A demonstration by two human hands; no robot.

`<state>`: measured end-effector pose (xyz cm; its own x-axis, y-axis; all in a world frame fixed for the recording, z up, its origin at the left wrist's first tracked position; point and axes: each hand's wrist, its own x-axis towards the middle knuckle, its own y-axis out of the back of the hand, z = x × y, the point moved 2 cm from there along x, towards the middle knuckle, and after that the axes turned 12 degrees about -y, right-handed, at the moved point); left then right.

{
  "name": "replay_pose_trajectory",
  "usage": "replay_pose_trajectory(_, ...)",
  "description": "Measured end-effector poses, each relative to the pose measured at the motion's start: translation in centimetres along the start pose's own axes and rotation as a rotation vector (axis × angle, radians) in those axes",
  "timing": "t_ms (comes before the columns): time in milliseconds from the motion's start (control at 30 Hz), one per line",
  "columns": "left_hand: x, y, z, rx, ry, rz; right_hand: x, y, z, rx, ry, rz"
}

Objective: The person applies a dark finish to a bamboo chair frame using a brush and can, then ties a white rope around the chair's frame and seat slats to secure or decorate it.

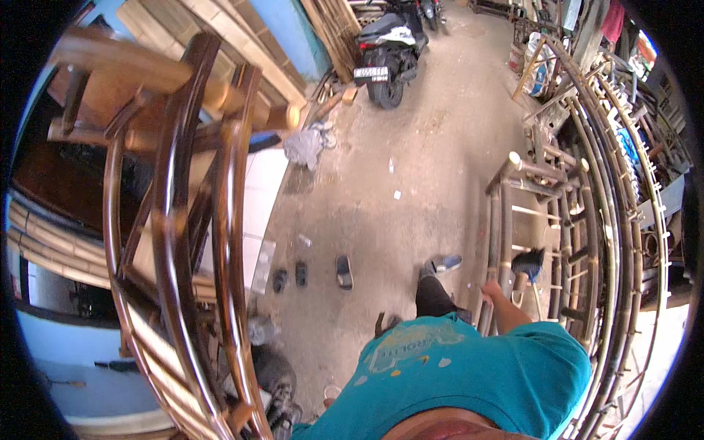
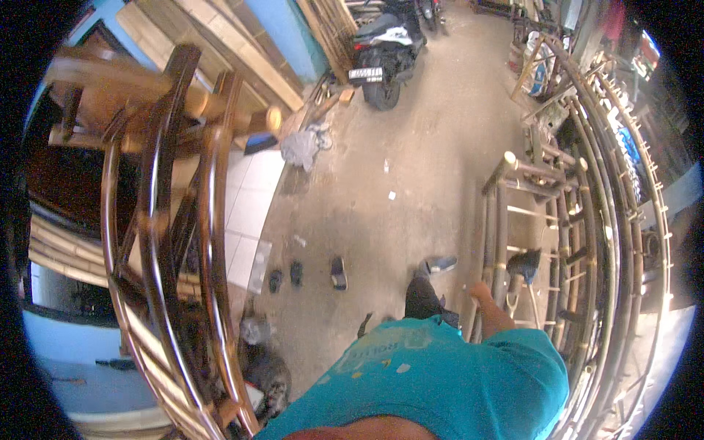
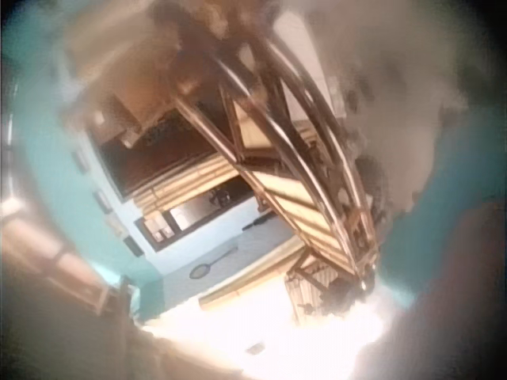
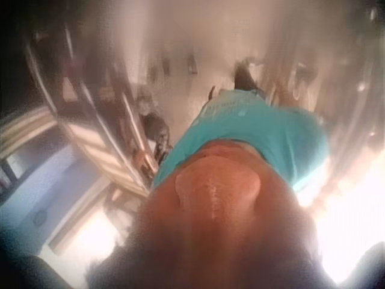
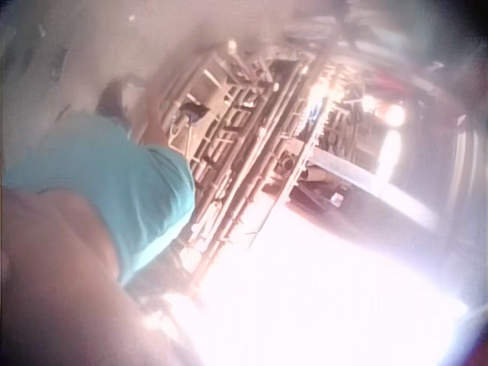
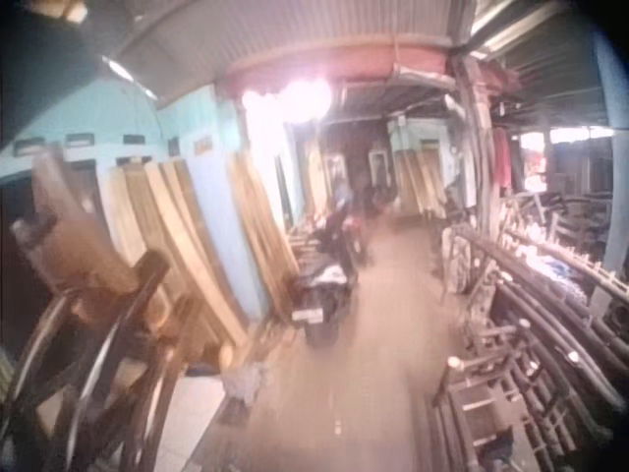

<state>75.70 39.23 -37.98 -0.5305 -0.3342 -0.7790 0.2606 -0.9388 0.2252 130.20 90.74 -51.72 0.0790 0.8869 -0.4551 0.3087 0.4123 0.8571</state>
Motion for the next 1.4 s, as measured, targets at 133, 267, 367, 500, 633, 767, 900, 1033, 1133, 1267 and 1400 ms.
replay_pose_trajectory(133, -1.1, -11.1, 1.8, -0.077, -0.029, 0.040, 1.8, 3.0, 0.1, 0.089, -0.491, -0.445)
replay_pose_trajectory(267, -3.3, -26.0, 1.5, -0.106, -0.010, 0.018, 14.4, 6.3, -7.2, 0.057, -0.409, -0.564)
replay_pose_trajectory(367, -5.9, -37.0, 1.5, -0.174, 0.038, -0.022, 29.3, 9.9, -18.3, -0.100, -0.025, -0.462)
replay_pose_trajectory(500, -11.4, -54.9, 4.7, -0.180, -0.085, -0.127, 47.0, 20.8, -40.1, -0.006, 0.238, -0.232)
replay_pose_trajectory(633, -11.3, -62.0, 7.8, -0.283, -0.108, 0.019, 50.7, 30.1, -64.0, 0.488, 0.460, -0.422)
replay_pose_trajectory(767, -9.2, -66.0, 8.0, -0.349, -0.140, 0.220, 57.2, 31.0, -75.6, 0.499, 0.479, -0.531)
replay_pose_trajectory(900, -9.9, -75.9, 9.8, -0.446, -0.020, 0.437, 67.7, 26.9, -76.2, 0.001, 0.584, -0.486)
replay_pose_trajectory(1033, -6.7, -81.9, 10.3, -0.595, 0.027, 0.422, 74.0, 23.9, -74.9, -0.060, 0.014, -1.054)
replay_pose_trajectory(1133, -8.6, -87.4, 15.6, -0.610, 0.031, 0.219, 78.1, 23.3, -77.0, -0.126, -0.115, -1.028)
replay_pose_trajectory(1267, -10.6, -90.9, 24.0, -0.357, -0.178, 0.174, 75.3, 23.1, -90.5, -0.358, 0.258, -1.186)
replay_pose_trajectory(1400, -8.8, -92.3, 27.3, -0.274, -0.167, 0.318, 78.4, 15.2, -108.4, -0.279, 0.197, -1.415)
